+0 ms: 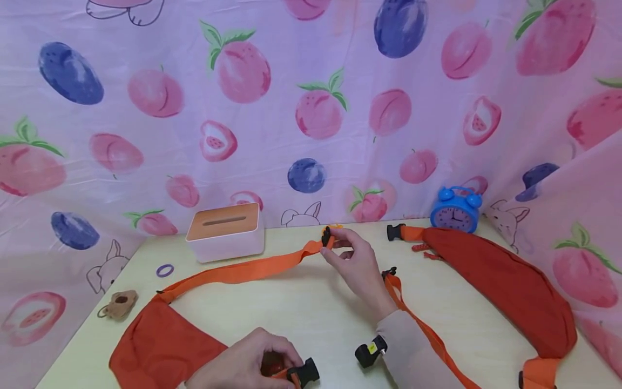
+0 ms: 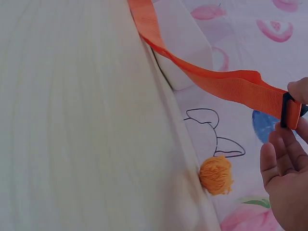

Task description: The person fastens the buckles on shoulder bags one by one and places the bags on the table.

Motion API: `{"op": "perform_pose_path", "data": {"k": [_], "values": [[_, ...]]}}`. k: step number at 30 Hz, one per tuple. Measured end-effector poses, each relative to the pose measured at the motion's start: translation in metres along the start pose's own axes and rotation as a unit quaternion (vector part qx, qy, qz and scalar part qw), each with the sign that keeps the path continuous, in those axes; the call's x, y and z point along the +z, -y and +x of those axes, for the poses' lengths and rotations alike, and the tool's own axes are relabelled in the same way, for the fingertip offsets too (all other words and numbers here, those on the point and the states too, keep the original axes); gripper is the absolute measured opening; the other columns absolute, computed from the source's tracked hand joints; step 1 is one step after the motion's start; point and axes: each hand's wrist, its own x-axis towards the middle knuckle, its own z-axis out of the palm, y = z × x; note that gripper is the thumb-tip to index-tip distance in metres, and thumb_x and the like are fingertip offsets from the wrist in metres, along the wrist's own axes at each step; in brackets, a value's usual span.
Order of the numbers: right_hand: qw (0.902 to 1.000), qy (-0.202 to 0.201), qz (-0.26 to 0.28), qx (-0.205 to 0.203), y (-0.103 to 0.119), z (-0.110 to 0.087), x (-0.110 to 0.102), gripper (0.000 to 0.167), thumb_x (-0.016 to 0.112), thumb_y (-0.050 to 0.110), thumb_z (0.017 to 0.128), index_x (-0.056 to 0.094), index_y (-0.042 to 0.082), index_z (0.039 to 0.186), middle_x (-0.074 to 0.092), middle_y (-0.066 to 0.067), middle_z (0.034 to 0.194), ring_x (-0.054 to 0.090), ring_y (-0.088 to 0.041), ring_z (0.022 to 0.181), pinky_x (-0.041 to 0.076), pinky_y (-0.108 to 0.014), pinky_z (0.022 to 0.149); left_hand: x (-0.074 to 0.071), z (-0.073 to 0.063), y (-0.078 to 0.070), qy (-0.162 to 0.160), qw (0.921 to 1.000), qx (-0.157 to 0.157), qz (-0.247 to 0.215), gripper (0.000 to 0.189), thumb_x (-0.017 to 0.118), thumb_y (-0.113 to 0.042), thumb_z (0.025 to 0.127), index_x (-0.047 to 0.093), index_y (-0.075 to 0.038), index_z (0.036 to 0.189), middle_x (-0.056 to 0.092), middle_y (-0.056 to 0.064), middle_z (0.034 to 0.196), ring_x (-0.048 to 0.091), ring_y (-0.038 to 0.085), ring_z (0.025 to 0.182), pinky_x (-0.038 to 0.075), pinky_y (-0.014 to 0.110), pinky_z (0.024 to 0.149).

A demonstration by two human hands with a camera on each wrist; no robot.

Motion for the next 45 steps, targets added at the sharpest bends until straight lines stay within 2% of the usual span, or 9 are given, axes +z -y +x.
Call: {"op": "perform_pose_path", "data": {"k": [4,7,10,13,21,28,31,37,45], "values": [[0.9995,-0.002,0.022,-0.022,0.006,0.001,-0.002,0.056,0.084,0.024,0.103,0.065,0.016,0.155,0.072,-0.005,0.142,0.065,-0.03,0.128,0.056,-0.022,0.092,-0.004,0.001,-0.015,-0.091,0.9946,0.007,0.049,0.021,0.088,-0.025,0.099,0.084,-0.026,0.12,0.08,-0.011,0.103,0.07,0.006,0.09,0.061,0.026,0.085],[0.9989,-0.004,0.028,-0.038,0.008,0.001,-0.003,0.055,0.083,0.018,0.102,0.066,0.017,0.154,0.071,-0.005,0.142,0.064,-0.028,0.125,0.056,-0.022,0.091,-0.01,0.003,-0.026,-0.177,0.98,0.008,0.09,0.022,0.089,-0.026,0.098,0.083,-0.026,0.12,0.081,-0.012,0.105,0.074,0.008,0.094,0.061,0.032,0.091],[0.9985,-0.005,0.029,-0.046,0.008,0.002,-0.004,0.054,0.084,0.015,0.102,0.067,0.017,0.153,0.07,-0.005,0.142,0.064,-0.026,0.123,0.056,-0.022,0.09,-0.018,0.007,-0.037,-0.24,0.9661,0.005,0.094,0.023,0.088,-0.025,0.1,0.081,-0.023,0.122,0.081,-0.009,0.109,0.076,0.013,0.095,0.062,0.035,0.093],[0.9985,-0.002,0.029,-0.048,0.008,0.0,-0.003,0.055,0.084,0.015,0.101,0.067,0.017,0.153,0.069,-0.006,0.142,0.064,-0.026,0.123,0.057,-0.024,0.09,-0.023,0.013,-0.046,-0.279,0.9571,0.007,0.077,0.026,0.085,-0.024,0.101,0.078,-0.02,0.126,0.081,-0.006,0.113,0.075,0.018,0.094,0.062,0.031,0.088],[0.998,-0.007,0.028,-0.057,0.01,0.0,-0.003,0.055,0.085,0.016,0.101,0.067,0.016,0.152,0.069,-0.006,0.142,0.064,-0.027,0.123,0.057,-0.023,0.09,-0.03,0.026,-0.059,-0.289,0.9569,0.023,0.014,0.028,0.079,-0.016,0.106,0.07,-0.011,0.132,0.08,0.007,0.116,0.083,0.026,0.097,0.065,0.029,0.087],[0.9976,-0.002,0.024,-0.065,0.014,0.001,-0.003,0.054,0.087,0.015,0.099,0.069,0.019,0.15,0.068,-0.004,0.141,0.064,-0.025,0.121,0.057,-0.022,0.088,-0.03,0.032,-0.06,-0.359,0.9332,0.022,-0.01,0.028,0.079,-0.013,0.105,0.075,-0.012,0.132,0.077,0.012,0.113,0.076,0.025,0.09,0.062,0.029,0.082],[0.9972,0.004,0.015,-0.073,0.017,-0.001,-0.004,0.055,0.086,0.013,0.099,0.069,0.02,0.15,0.067,-0.001,0.14,0.063,-0.024,0.121,0.058,-0.022,0.088,-0.031,0.032,-0.057,-0.371,0.9283,0.019,-0.022,0.026,0.081,-0.014,0.104,0.077,-0.011,0.129,0.079,0.011,0.106,0.076,0.028,0.087,0.062,0.029,0.081],[0.9925,0.023,0.002,-0.12,0.021,-0.004,-0.005,0.056,0.088,0.011,0.097,0.07,0.025,0.148,0.065,0.004,0.144,0.064,-0.02,0.12,0.061,-0.032,0.089,-0.034,0.034,-0.054,-0.352,0.9355,0.016,-0.032,0.031,0.081,-0.015,0.104,0.077,-0.01,0.134,0.082,0.01,0.099,0.077,0.035,0.085,0.062,0.029,0.079],[0.9855,0.074,-0.003,-0.153,0.031,-0.008,-0.006,0.053,0.088,0.009,0.096,0.071,0.025,0.144,0.064,0.005,0.147,0.063,-0.02,0.119,0.062,-0.034,0.091,-0.04,0.032,-0.051,-0.313,0.9463,0.038,-0.069,0.042,0.08,-0.013,0.104,0.067,-0.009,0.144,0.083,0.015,0.107,0.077,0.028,0.082,0.061,0.028,0.078]]}}
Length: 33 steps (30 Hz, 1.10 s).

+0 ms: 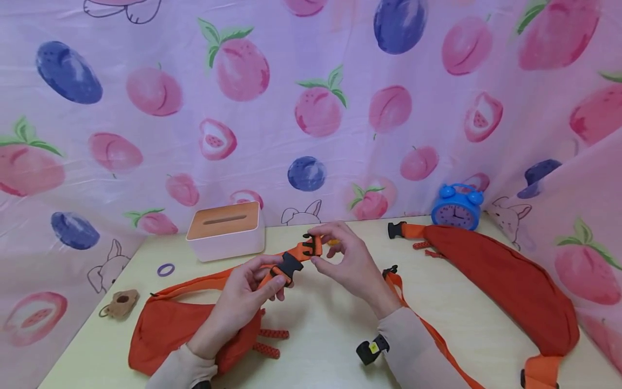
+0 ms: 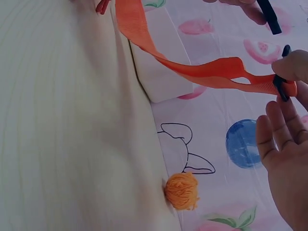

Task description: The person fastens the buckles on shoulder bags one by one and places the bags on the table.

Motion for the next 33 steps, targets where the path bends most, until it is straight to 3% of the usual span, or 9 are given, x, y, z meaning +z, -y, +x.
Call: {"op": "perform_pose_path", "data": {"k": [8,16,26,33], "values": [[0.9989,0.047,0.001,-0.005,0.008,0.0,0.0,0.055,0.088,0.005,0.094,0.072,0.026,0.142,0.066,0.004,0.138,0.067,-0.02,0.116,0.062,-0.036,0.092,-0.003,0.0,0.0,0.015,0.9998,0.003,-0.015,0.045,0.078,-0.01,0.105,0.065,-0.008,0.148,0.082,0.018,0.111,0.075,0.02,0.079,0.061,0.029,0.08],[0.9985,0.053,-0.007,-0.008,0.01,0.0,0.001,0.055,0.089,0.006,0.094,0.073,0.027,0.142,0.066,0.003,0.135,0.067,-0.02,0.114,0.063,-0.041,0.091,-0.007,0.001,0.001,0.008,0.9999,-0.007,-0.003,0.046,0.078,-0.007,0.104,0.066,-0.011,0.149,0.082,0.014,0.109,0.074,0.022,0.082,0.06,0.027,0.079],[0.9972,0.073,-0.004,-0.015,0.012,0.001,0.0,0.055,0.088,0.001,0.092,0.075,0.028,0.138,0.066,0.002,0.128,0.067,-0.02,0.113,0.063,-0.043,0.091,-0.009,0.0,0.001,0.02,0.9997,0.005,0.016,0.046,0.076,-0.007,0.105,0.066,-0.013,0.15,0.082,0.014,0.108,0.072,0.023,0.083,0.063,0.031,0.086],[0.9937,0.105,-0.014,-0.037,0.012,0.0,0.004,0.052,0.088,0.001,0.091,0.076,0.025,0.136,0.066,0.0,0.127,0.067,-0.021,0.107,0.062,-0.042,0.089,-0.007,-0.002,0.002,-0.007,0.9971,0.042,0.063,0.053,0.08,-0.014,0.103,0.061,-0.02,0.152,0.077,0.013,0.091,0.074,0.026,0.082,0.059,0.029,0.077]]}}
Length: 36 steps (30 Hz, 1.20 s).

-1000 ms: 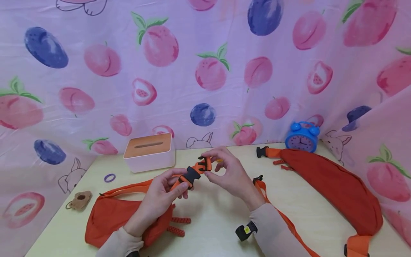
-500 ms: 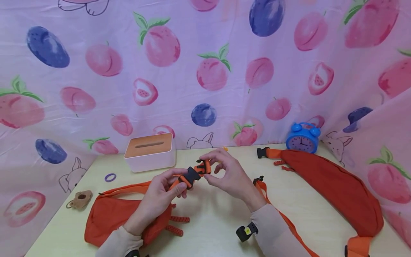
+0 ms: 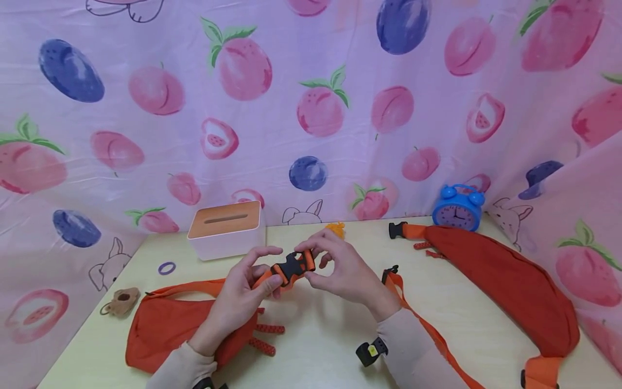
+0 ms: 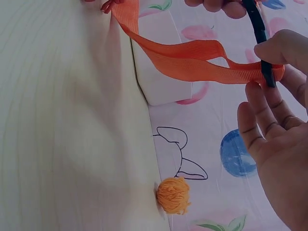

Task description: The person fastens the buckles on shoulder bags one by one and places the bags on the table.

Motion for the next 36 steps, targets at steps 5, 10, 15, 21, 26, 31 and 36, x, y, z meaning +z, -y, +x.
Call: {"op": "perform_pose_path", "data": {"k": [5,10,15,21,26,31,36], "values": [[1.0,0.002,-0.002,0.006,0.0021,0.0,0.0013,0.051,0.09,0.003,0.091,0.075,0.025,0.134,0.066,0.001,0.125,0.067,-0.02,0.107,0.063,-0.043,0.09,0.0021,-0.0014,0.0002,-0.019,0.9986,0.011,0.048,0.054,0.088,-0.015,0.098,0.067,-0.029,0.145,0.078,0.004,0.101,0.076,0.022,0.089,0.063,0.029,0.083],[0.9999,0.01,0.006,0.006,0.0044,0.001,0.0019,0.05,0.089,0.003,0.091,0.075,0.022,0.135,0.067,0.001,0.127,0.068,-0.021,0.107,0.064,-0.046,0.09,0.0031,-0.0015,0.0003,-0.041,0.9956,0.042,0.072,0.064,0.096,-0.006,0.088,0.069,-0.03,0.142,0.079,-0.001,0.11,0.076,0.016,0.1,0.063,0.029,0.097],[0.9999,0.011,-0.006,0.008,0.0051,0.0012,0.0022,0.051,0.09,0.005,0.092,0.074,0.026,0.136,0.067,0.003,0.127,0.068,-0.019,0.108,0.063,-0.043,0.091,0.0028,-0.0011,0.0001,-0.077,0.9924,0.061,0.075,0.059,0.097,-0.006,0.086,0.076,-0.025,0.137,0.082,-0.004,0.116,0.078,0.013,0.105,0.063,0.031,0.1],[0.9999,0.002,-0.014,0.006,0.0034,0.001,0.0039,0.054,0.091,0.008,0.093,0.074,0.027,0.14,0.069,0.004,0.13,0.067,-0.018,0.11,0.063,-0.04,0.093,0.0006,-0.0025,-0.0012,-0.124,0.984,0.059,0.114,0.058,0.103,-0.013,0.08,0.082,-0.03,0.131,0.081,-0.008,0.114,0.077,0.011,0.099,0.066,0.031,0.086],[0.9999,-0.015,0.004,0.002,0.0026,0.0015,0.0048,0.06,0.094,0.005,0.089,0.071,0.02,0.143,0.072,0.002,0.137,0.07,-0.018,0.11,0.063,-0.036,0.098,-0.0027,-0.0024,-0.0011,-0.135,0.9793,0.075,0.131,0.058,0.103,-0.016,0.08,0.083,-0.031,0.132,0.079,-0.009,0.117,0.074,0.013,0.102,0.066,0.035,0.087],[0.9984,-0.015,0.054,0.006,0.0018,0.0011,0.0051,0.062,0.093,-0.001,0.088,0.07,0.015,0.143,0.072,-0.002,0.138,0.072,-0.022,0.113,0.06,-0.036,0.106,-0.0054,-0.0023,-0.0015,-0.134,0.9784,0.076,0.138,0.058,0.103,-0.016,0.081,0.083,-0.032,0.133,0.078,-0.01,0.112,0.071,0.014,0.102,0.064,0.035,0.086],[0.9989,-0.033,0.022,0.024,0.0018,-0.0007,0.004,0.058,0.097,0.011,0.088,0.074,0.021,0.14,0.073,0.005,0.131,0.071,-0.019,0.109,0.059,-0.038,0.105,-0.0061,-0.0022,-0.002,-0.129,0.9809,0.069,0.129,0.058,0.102,-0.016,0.082,0.082,-0.033,0.133,0.078,-0.01,0.112,0.071,0.014,0.103,0.063,0.033,0.085]]}}
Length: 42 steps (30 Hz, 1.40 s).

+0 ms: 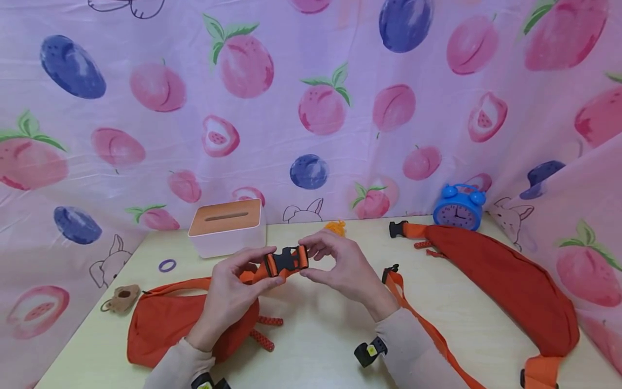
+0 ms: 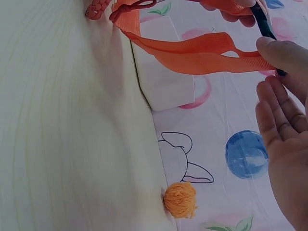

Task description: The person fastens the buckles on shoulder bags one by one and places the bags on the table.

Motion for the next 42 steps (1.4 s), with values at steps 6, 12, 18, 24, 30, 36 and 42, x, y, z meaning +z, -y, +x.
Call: {"op": "perform_pose_path", "data": {"k": [6,12,18,24,30,36,42], "values": [[0.9991,-0.015,-0.04,0.006,0.002,-0.0011,-0.0026,0.053,0.101,0.021,0.085,0.079,0.03,0.133,0.072,0.009,0.124,0.066,-0.019,0.109,0.059,-0.037,0.095,-0.0014,-0.0002,-0.0009,0.003,1.0,-0.001,-0.002,0.058,0.103,-0.018,0.081,0.082,-0.034,0.133,0.078,-0.009,0.11,0.069,0.017,0.103,0.062,0.035,0.086],[0.9994,-0.007,-0.033,0.002,0.0028,-0.0008,-0.0031,0.053,0.102,0.021,0.084,0.08,0.029,0.131,0.072,0.008,0.126,0.066,-0.021,0.108,0.059,-0.033,0.092,-0.0014,-0.0016,-0.0019,0.014,0.9996,-0.022,-0.014,0.058,0.102,-0.017,0.082,0.082,-0.032,0.135,0.079,-0.009,0.117,0.069,0.021,0.104,0.06,0.041,0.091],[0.9995,-0.001,-0.031,0.01,0.0045,-0.0012,-0.0033,0.053,0.103,0.022,0.082,0.081,0.028,0.131,0.073,0.009,0.127,0.068,-0.023,0.103,0.057,-0.04,0.088,-0.0022,-0.0024,-0.002,0.018,0.9994,-0.025,-0.017,0.059,0.102,-0.014,0.082,0.082,-0.029,0.136,0.08,-0.007,0.115,0.067,0.022,0.102,0.058,0.046,0.091],[0.9995,0.0,-0.032,0.002,0.0052,-0.001,-0.0031,0.053,0.104,0.022,0.081,0.082,0.026,0.129,0.074,0.009,0.124,0.067,-0.022,0.102,0.056,-0.037,0.087,-0.0023,-0.0017,-0.0023,0.021,0.9994,-0.025,-0.011,0.06,0.102,-0.011,0.079,0.083,-0.029,0.134,0.079,-0.008,0.107,0.067,0.021,0.102,0.055,0.039,0.091],[0.9995,-0.002,-0.031,-0.001,0.0061,-0.0021,-0.0026,0.054,0.104,0.021,0.079,0.083,0.026,0.129,0.074,0.008,0.122,0.067,-0.026,0.103,0.056,-0.035,0.088,-0.0005,-0.0017,-0.0019,0.023,0.9995,-0.017,-0.012,0.063,0.102,-0.005,0.077,0.083,-0.026,0.134,0.08,-0.007,0.105,0.068,0.02,0.101,0.056,0.042,0.091],[0.9996,0.011,-0.025,0.001,0.0055,-0.0014,0.0005,0.055,0.104,0.02,0.08,0.083,0.023,0.13,0.073,0.007,0.123,0.068,-0.027,0.103,0.057,-0.037,0.091,0.0018,-0.0018,0.001,0.028,0.9996,-0.003,-0.001,0.064,0.104,-0.009,0.076,0.083,-0.026,0.134,0.08,-0.008,0.103,0.069,0.017,0.099,0.058,0.039,0.09],[0.9995,0.011,-0.028,-0.007,0.0048,-0.0012,0.0018,0.055,0.104,0.019,0.079,0.083,0.021,0.13,0.073,0.008,0.123,0.068,-0.021,0.102,0.058,-0.036,0.093,0.0008,-0.0025,0.002,0.03,0.9995,-0.004,0.001,0.066,0.104,-0.011,0.076,0.082,-0.026,0.136,0.08,-0.007,0.104,0.069,0.018,0.1,0.058,0.042,0.091]]}}
